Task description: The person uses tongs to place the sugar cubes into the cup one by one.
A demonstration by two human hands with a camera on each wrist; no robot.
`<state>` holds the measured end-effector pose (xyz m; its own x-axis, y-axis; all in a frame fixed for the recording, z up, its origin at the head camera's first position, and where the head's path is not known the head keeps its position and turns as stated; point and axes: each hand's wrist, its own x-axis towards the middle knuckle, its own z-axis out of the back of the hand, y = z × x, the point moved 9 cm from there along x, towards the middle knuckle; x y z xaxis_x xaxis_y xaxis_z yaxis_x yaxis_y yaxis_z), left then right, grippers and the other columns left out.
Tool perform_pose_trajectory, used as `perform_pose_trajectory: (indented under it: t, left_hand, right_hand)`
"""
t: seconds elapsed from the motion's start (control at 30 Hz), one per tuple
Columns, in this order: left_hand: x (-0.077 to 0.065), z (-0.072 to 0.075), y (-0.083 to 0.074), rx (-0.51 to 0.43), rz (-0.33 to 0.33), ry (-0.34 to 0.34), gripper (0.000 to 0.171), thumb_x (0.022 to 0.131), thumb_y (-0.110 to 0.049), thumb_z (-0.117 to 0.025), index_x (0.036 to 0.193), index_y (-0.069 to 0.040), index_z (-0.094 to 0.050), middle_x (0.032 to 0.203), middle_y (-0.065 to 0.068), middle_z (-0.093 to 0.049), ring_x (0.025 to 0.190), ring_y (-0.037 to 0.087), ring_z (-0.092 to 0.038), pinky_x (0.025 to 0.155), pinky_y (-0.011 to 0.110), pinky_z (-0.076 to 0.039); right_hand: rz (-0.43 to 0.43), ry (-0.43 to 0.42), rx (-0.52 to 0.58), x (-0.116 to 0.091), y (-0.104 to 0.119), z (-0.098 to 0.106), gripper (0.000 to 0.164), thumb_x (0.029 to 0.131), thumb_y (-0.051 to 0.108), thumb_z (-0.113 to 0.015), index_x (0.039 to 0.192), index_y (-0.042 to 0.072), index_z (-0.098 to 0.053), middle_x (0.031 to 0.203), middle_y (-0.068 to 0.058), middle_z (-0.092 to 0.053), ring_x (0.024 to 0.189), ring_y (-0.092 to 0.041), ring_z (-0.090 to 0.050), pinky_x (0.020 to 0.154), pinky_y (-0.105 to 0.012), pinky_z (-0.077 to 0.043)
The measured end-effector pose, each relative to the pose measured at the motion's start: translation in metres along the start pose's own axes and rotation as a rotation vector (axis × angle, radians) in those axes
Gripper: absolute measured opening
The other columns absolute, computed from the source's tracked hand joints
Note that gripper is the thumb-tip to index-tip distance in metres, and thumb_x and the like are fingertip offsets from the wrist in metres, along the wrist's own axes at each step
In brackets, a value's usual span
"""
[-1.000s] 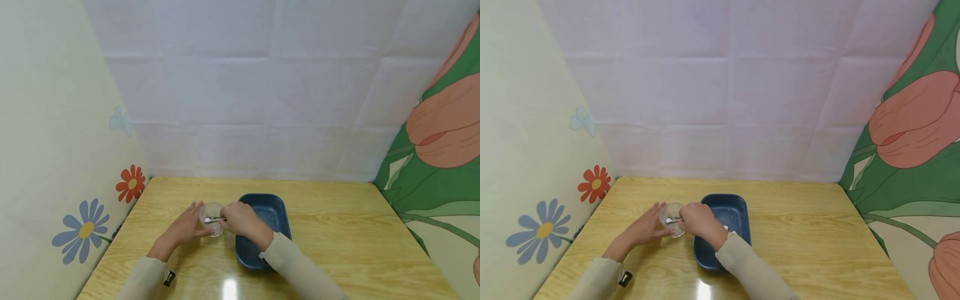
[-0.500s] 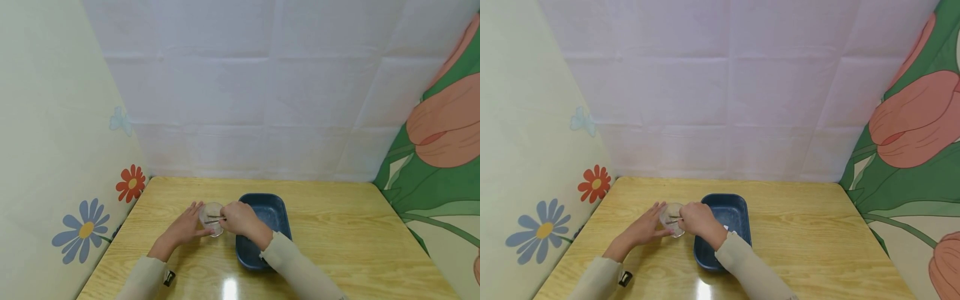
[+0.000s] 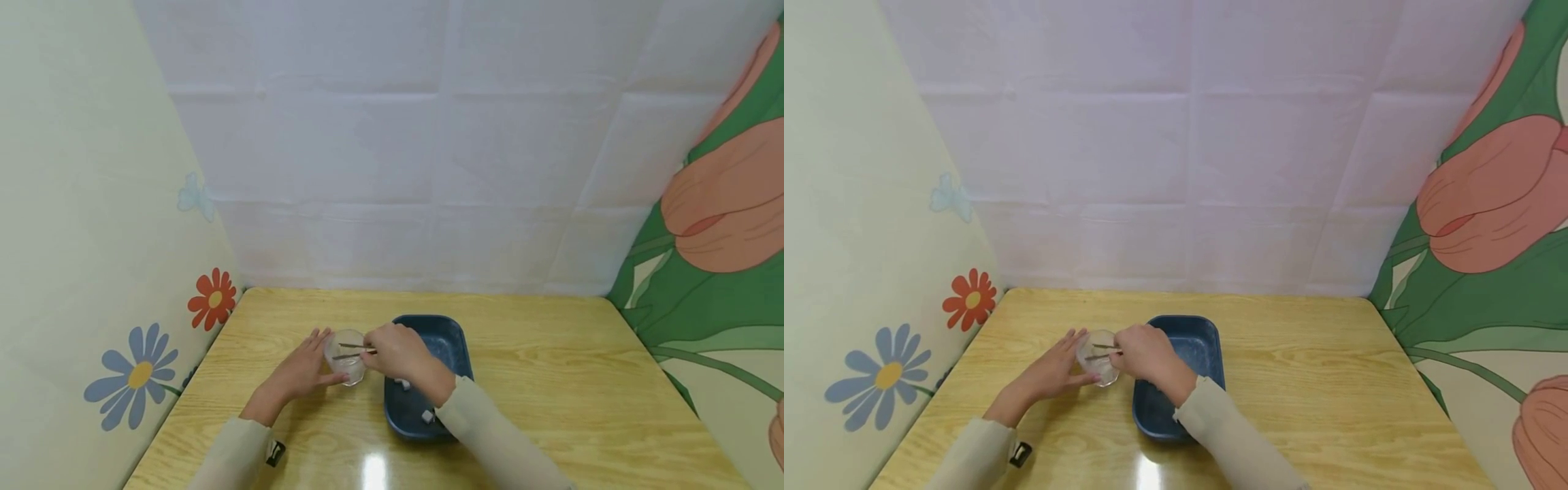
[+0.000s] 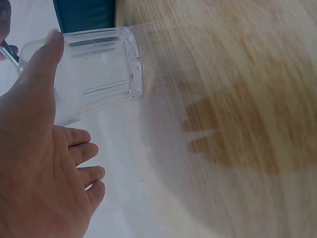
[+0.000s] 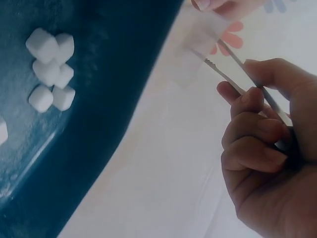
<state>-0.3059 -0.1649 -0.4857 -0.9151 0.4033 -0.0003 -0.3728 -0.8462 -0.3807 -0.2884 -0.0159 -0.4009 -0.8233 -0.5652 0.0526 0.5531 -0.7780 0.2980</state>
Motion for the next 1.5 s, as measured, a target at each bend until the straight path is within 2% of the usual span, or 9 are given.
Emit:
perform_pose_trajectory:
  t: [0.27,0.4,0.53,0.93,1.23,1.5]
  left_hand:
    - [0.001,0.001,0.000,0.012,-0.003,-0.006,0.103,0.087,-0.062,-0.070,0.154,0.006,-0.032,0.161,0.027,-0.029,0.151,0.046,-0.021,0.120,0.058,-0.026]
    - [0.001,0.001,0.001,0.018,0.000,-0.008,0.103,0.086,-0.062,-0.071,0.154,0.005,-0.033,0.161,0.027,-0.029,0.151,0.046,-0.021,0.120,0.058,-0.027]
    - [0.001,0.000,0.001,0.021,-0.002,-0.013,0.103,0.086,-0.062,-0.072,0.154,0.005,-0.033,0.161,0.027,-0.030,0.150,0.046,-0.022,0.120,0.058,-0.027]
    - [0.000,-0.001,0.001,0.012,-0.011,-0.029,0.102,0.085,-0.061,-0.073,0.153,0.006,-0.035,0.160,0.027,-0.031,0.151,0.045,-0.023,0.120,0.058,-0.027]
    - [0.001,-0.001,0.003,0.021,-0.031,-0.044,0.103,0.086,-0.064,-0.070,0.153,0.005,-0.035,0.160,0.027,-0.032,0.151,0.042,-0.025,0.120,0.055,-0.028]
    - [0.001,-0.002,0.002,0.021,-0.019,-0.040,0.105,0.085,-0.065,-0.070,0.154,0.005,-0.034,0.161,0.025,-0.031,0.151,0.041,-0.025,0.120,0.055,-0.029]
  right_hand:
    - [0.006,-0.079,0.023,-0.014,-0.011,0.026,0.018,0.099,0.028,-0.068,0.106,0.015,-0.077,0.086,0.001,-0.074,0.055,-0.002,-0.056,0.051,-0.023,-0.047]
    - [0.007,-0.110,0.031,-0.023,-0.018,0.038,0.022,0.099,0.030,-0.067,0.111,0.014,-0.077,0.095,0.000,-0.076,0.071,-0.005,-0.066,0.062,-0.026,-0.055]
    - [-0.024,-0.116,0.056,-0.030,-0.027,0.045,0.024,0.100,0.031,-0.066,0.114,0.015,-0.076,0.103,0.001,-0.076,0.083,-0.010,-0.070,0.071,-0.032,-0.058]
    - [-0.128,-0.165,0.031,-0.052,-0.060,0.058,0.021,0.095,0.031,-0.072,0.108,0.016,-0.077,0.093,0.004,-0.073,0.072,-0.006,-0.062,0.064,-0.030,-0.053]
    - [-0.150,-0.192,0.038,-0.070,-0.078,0.060,0.022,0.094,0.027,-0.073,0.110,0.012,-0.077,0.101,-0.002,-0.075,0.077,-0.011,-0.066,0.066,-0.033,-0.056]
    - [-0.167,-0.188,0.032,-0.080,-0.092,0.058,0.019,0.094,0.024,-0.073,0.107,0.011,-0.077,0.095,-0.002,-0.075,0.075,-0.011,-0.065,0.066,-0.033,-0.055]
